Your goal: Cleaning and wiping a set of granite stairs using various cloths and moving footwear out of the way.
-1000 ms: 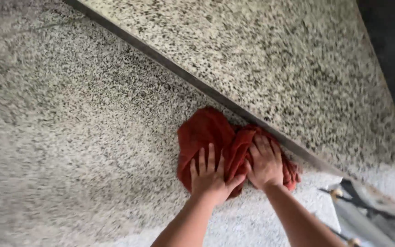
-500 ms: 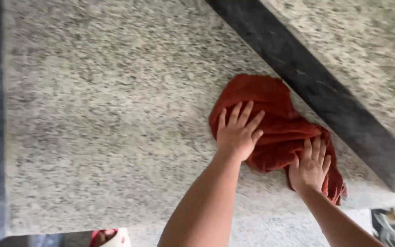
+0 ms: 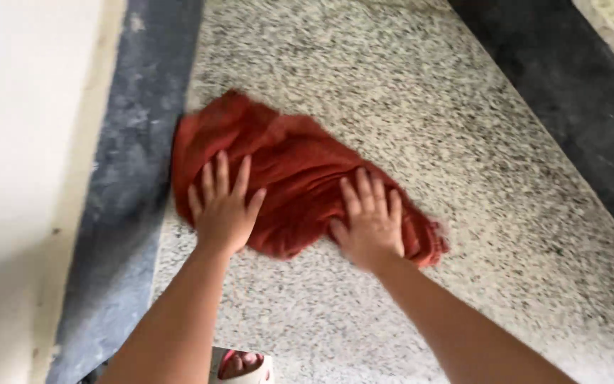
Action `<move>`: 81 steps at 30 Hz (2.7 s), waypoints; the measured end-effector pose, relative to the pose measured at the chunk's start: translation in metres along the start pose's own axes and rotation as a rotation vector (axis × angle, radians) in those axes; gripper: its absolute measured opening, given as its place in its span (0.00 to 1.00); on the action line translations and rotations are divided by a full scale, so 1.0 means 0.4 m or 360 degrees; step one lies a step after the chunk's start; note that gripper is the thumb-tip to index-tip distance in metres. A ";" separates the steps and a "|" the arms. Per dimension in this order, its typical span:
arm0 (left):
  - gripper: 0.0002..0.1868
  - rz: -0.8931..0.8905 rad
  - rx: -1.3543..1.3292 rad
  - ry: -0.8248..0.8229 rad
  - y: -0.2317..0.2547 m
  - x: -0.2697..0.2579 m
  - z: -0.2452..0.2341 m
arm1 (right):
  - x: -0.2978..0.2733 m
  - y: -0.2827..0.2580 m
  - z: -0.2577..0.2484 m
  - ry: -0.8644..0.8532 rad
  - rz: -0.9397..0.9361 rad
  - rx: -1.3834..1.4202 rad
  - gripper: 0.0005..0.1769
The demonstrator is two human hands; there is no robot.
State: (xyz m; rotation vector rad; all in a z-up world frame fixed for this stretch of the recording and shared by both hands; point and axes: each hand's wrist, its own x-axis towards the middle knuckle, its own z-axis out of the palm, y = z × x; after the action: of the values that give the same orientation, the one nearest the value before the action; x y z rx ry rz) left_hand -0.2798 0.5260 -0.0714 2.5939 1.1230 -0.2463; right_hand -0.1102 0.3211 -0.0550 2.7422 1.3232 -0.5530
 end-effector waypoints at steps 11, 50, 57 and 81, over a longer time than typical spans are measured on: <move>0.45 -0.0508 0.0022 -0.0112 -0.082 -0.485 0.171 | -0.311 -0.042 0.029 -0.0390 -0.0577 -0.0038 0.48; 0.48 0.0266 -0.0020 -0.0778 1.304 -0.620 0.350 | -0.937 1.328 0.206 0.0300 0.0101 0.0019 0.40; 0.47 0.0377 -0.0043 -0.0486 1.286 -0.628 0.386 | -0.937 1.326 0.211 0.0396 0.0082 0.0011 0.40; 0.54 0.0758 -0.0132 0.0179 0.638 -0.697 0.307 | -0.762 0.563 0.278 0.0416 0.0171 0.0022 0.46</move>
State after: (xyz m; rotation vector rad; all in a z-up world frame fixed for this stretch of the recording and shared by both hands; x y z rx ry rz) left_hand -0.2868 0.1290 -0.0575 2.7283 0.5030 0.0535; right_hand -0.1448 -0.0714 -0.0815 2.9555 1.2090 -0.2022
